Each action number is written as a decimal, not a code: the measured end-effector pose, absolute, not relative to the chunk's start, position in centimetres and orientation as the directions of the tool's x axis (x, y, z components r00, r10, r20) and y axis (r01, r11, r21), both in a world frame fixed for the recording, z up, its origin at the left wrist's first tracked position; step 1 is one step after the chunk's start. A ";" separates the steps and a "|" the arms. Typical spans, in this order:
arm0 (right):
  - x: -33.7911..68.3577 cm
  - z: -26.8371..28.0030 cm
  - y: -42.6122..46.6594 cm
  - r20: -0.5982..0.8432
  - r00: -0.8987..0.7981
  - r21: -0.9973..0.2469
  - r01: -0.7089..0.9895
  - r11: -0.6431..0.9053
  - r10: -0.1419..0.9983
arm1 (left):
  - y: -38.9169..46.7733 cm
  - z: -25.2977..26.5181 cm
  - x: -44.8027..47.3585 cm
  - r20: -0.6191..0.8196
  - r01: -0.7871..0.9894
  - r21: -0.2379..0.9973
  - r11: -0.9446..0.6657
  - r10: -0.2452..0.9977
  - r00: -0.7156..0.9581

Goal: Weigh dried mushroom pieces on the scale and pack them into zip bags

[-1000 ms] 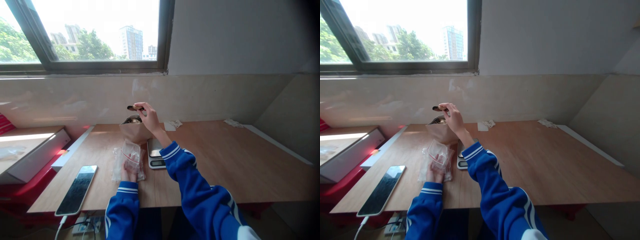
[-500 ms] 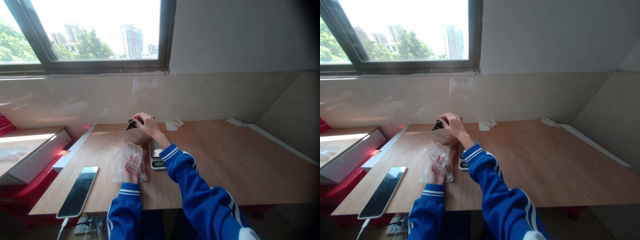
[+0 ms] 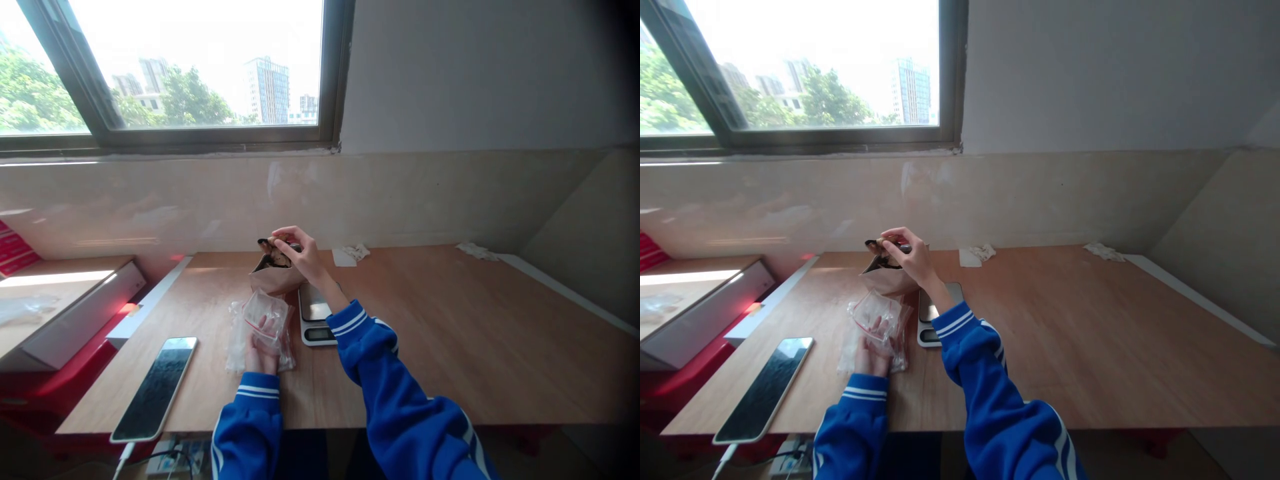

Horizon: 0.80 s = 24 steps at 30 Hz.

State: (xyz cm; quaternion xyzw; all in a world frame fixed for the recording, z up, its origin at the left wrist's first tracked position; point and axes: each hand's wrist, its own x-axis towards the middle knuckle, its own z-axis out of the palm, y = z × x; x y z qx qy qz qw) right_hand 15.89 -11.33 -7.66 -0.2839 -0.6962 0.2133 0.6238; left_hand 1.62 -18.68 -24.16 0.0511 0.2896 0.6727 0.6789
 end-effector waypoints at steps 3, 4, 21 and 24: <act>16.4 -7.9 -11.8 0.729 -0.197 -0.639 0.146 0.755 0.656 | -18.7 -24.0 1.7 -0.325 -0.882 0.461 0.096 0.943 -0.067; 16.5 -7.9 -11.9 0.720 -0.238 -0.632 0.163 0.758 0.651 | -18.7 -24.0 1.7 -0.325 -0.881 0.462 0.099 0.943 -0.064; 16.4 -8.3 -11.6 0.741 -0.434 -0.386 0.349 0.854 0.512 | -18.5 -24.4 1.5 -0.333 -0.871 0.476 0.121 0.941 -0.052; 16.3 -8.3 -11.9 0.723 -0.450 -0.363 0.398 0.842 0.524 | -18.5 -24.7 1.4 -0.320 -0.864 0.487 0.128 0.947 -0.040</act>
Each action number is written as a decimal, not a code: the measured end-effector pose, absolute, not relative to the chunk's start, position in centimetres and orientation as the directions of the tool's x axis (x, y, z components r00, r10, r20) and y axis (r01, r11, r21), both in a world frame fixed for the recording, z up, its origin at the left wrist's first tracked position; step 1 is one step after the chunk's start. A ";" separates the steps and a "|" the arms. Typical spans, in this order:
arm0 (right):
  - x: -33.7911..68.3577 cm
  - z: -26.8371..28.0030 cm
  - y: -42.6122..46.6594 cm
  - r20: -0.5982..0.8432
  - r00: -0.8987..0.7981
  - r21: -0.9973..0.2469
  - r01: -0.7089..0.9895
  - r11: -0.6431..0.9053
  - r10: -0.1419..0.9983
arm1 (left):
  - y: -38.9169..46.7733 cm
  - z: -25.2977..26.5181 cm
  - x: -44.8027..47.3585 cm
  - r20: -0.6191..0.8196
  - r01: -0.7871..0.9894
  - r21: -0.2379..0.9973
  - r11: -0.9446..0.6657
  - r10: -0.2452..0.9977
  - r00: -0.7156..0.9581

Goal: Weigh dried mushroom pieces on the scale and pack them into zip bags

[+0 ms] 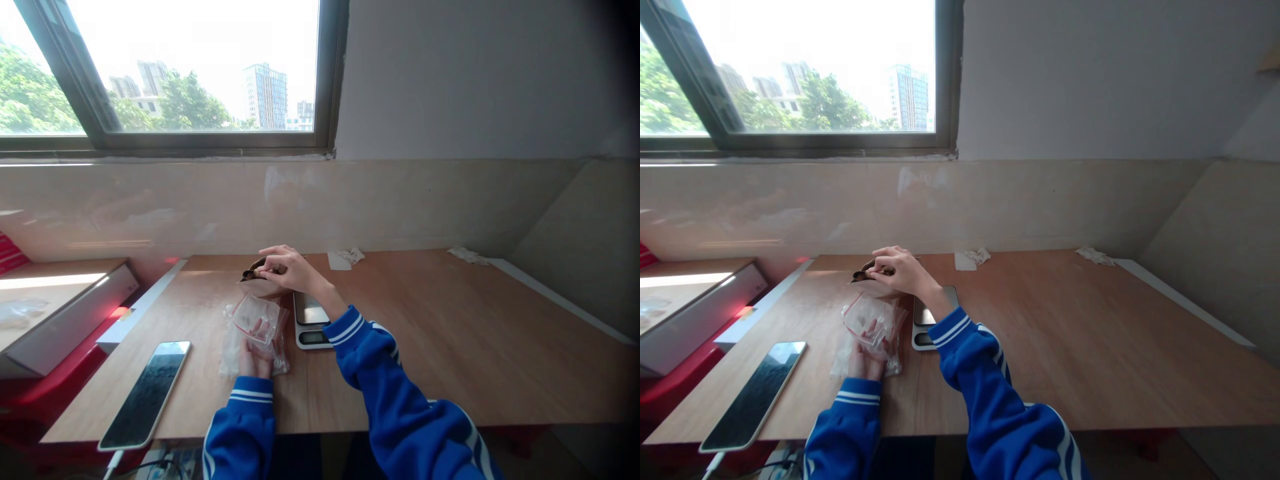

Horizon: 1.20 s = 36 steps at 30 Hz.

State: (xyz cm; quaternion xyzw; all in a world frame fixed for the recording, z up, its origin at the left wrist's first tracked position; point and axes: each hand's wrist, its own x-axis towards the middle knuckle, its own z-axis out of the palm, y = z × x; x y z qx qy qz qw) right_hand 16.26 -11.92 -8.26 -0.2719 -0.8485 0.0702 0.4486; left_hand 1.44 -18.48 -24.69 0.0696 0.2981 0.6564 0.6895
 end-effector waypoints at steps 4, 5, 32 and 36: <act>15.8 -8.3 -12.3 0.685 -0.463 -0.355 0.462 0.812 0.563 | -18.4 -24.8 1.5 -0.307 -0.862 0.494 0.114 0.950 -0.050; 15.8 -8.3 -12.4 0.681 -0.466 -0.351 0.470 0.810 0.565 | -18.4 -24.8 1.5 -0.308 -0.863 0.493 0.110 0.950 -0.055; 16.9 -8.1 -13.2 0.603 -0.602 -0.268 0.465 0.844 0.523 | -18.5 -24.3 1.7 -0.329 -0.868 0.482 0.119 0.943 -0.054; 16.4 -7.3 -11.3 0.616 -0.594 -0.306 0.425 0.852 0.517 | -18.7 -24.0 1.8 -0.331 -0.876 0.468 0.118 0.942 -0.050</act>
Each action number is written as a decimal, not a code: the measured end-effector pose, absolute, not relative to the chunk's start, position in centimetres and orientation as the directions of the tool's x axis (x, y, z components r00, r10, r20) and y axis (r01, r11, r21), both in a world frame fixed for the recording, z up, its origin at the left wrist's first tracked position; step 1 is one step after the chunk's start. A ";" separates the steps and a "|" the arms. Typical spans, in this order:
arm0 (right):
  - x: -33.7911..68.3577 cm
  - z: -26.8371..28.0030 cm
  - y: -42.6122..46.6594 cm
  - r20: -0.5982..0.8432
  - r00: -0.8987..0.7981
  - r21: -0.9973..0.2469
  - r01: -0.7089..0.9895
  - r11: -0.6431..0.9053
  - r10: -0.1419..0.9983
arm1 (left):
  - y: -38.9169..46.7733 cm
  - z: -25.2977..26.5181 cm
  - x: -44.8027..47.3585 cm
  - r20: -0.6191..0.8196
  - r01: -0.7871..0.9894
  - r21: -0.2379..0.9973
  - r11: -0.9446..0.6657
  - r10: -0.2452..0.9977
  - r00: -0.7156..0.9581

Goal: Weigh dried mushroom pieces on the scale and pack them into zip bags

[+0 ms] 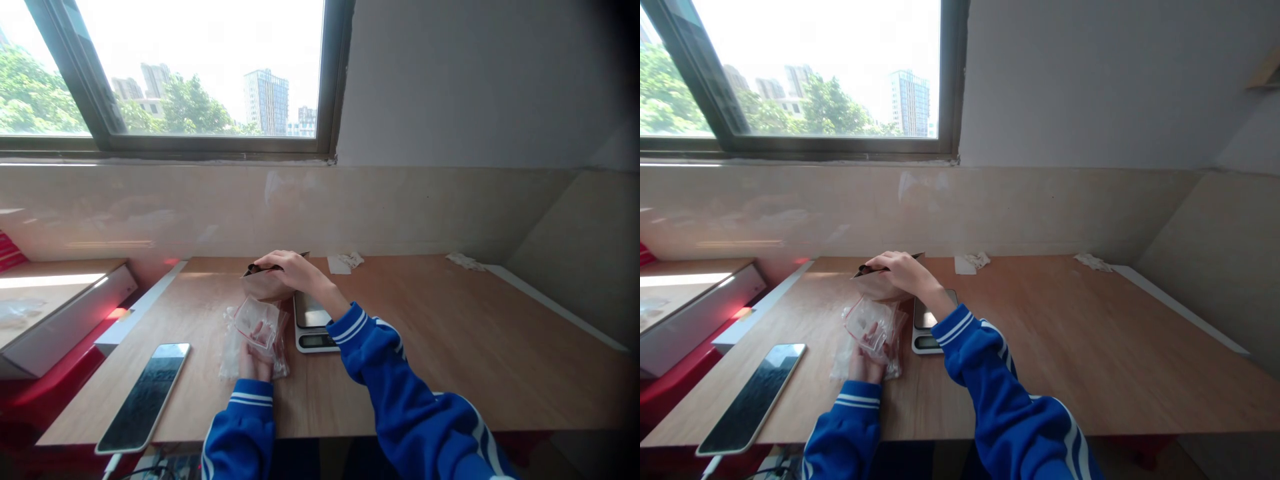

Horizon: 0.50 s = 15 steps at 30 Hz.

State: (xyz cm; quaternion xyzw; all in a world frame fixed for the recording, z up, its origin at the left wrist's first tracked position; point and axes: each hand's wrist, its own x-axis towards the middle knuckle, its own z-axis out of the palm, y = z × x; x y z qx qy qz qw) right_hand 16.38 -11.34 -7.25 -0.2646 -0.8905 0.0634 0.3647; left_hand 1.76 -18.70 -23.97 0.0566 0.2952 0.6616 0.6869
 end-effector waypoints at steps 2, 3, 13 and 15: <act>16.0 -7.1 -10.2 0.627 -0.580 -0.302 0.434 0.849 0.520 | -18.8 -23.9 1.8 -0.328 -0.881 0.459 0.117 0.944 -0.046; 15.8 -7.1 -9.6 0.632 -0.568 -0.290 0.458 0.840 0.528 | -18.9 -23.8 1.8 -0.326 -0.883 0.455 0.116 0.944 -0.044; 14.3 -8.2 -6.7 0.595 -0.409 -0.147 0.791 0.594 0.692 | -19.0 -23.8 1.9 -0.330 -0.879 0.463 0.112 0.942 -0.054; 14.3 -8.2 -6.6 0.575 -0.403 -0.133 0.812 0.568 0.712 | -19.0 -23.8 1.9 -0.334 -0.876 0.468 0.113 0.941 -0.057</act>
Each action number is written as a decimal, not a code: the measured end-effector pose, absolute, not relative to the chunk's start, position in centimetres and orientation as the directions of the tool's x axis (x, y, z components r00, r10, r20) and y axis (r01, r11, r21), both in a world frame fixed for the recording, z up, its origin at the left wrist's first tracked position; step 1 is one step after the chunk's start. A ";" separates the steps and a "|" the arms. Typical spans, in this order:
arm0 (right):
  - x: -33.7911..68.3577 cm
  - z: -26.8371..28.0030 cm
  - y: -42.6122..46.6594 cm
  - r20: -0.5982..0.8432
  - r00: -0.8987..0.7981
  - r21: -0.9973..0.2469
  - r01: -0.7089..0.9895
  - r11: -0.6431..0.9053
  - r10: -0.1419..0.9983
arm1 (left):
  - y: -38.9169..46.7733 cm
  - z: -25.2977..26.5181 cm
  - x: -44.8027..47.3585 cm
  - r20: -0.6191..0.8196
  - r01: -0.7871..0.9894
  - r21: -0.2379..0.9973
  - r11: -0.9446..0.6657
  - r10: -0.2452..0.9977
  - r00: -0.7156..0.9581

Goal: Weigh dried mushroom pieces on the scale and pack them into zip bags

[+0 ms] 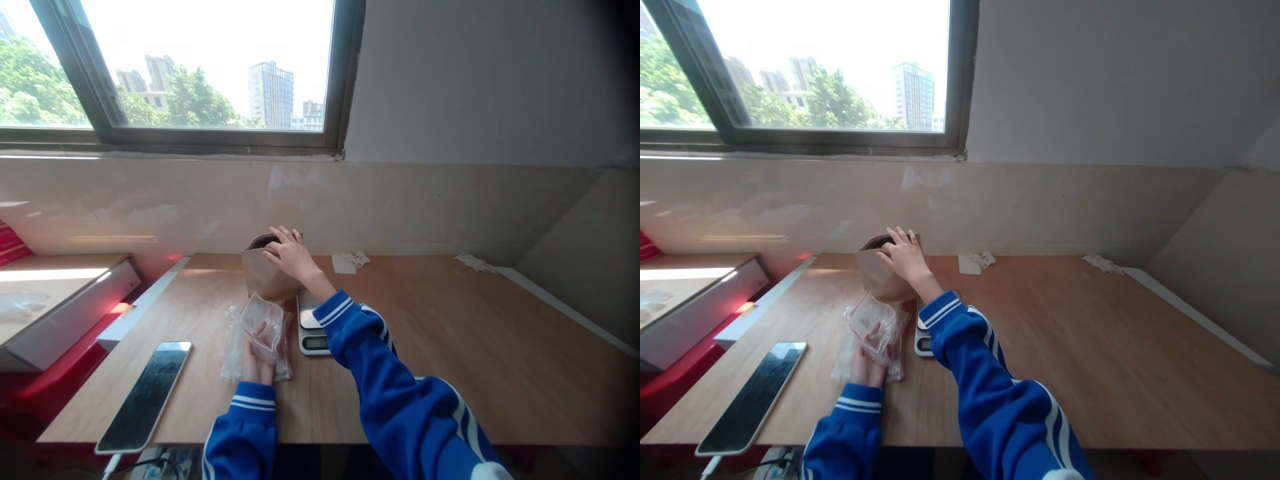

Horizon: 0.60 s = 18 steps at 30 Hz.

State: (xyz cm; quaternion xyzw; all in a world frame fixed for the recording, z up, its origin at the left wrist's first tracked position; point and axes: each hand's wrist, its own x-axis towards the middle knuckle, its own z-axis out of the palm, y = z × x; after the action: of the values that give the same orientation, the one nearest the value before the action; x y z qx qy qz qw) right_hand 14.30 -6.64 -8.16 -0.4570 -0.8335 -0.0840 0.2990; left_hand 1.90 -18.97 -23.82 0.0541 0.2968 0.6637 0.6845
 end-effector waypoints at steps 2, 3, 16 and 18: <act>14.3 -8.0 -7.0 0.583 -0.395 -0.121 0.821 0.557 0.710 | -19.0 -23.9 1.9 -0.335 -0.870 0.479 0.118 0.941 -0.057; 14.4 -7.9 -7.4 0.601 -0.391 -0.118 0.819 0.561 0.697 | -19.0 -24.0 1.9 -0.331 -0.864 0.489 0.122 0.942 -0.054; 16.2 -14.6 -18.5 0.388 -0.057 -0.859 0.339 0.383 0.920 | -19.4 -24.2 3.5 -0.185 -0.635 0.772 -0.003 0.956 -0.229; 16.9 -15.4 -18.0 0.331 0.009 -0.913 0.256 0.318 0.944 | -19.4 -24.6 3.6 -0.131 -0.555 0.831 -0.044 0.954 -0.271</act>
State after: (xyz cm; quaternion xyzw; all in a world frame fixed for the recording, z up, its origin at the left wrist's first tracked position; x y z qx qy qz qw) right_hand 16.86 -18.00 -15.43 -0.4822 -0.6218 0.3296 0.5217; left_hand 3.58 -19.39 -24.59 0.2407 0.4140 0.6812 0.5537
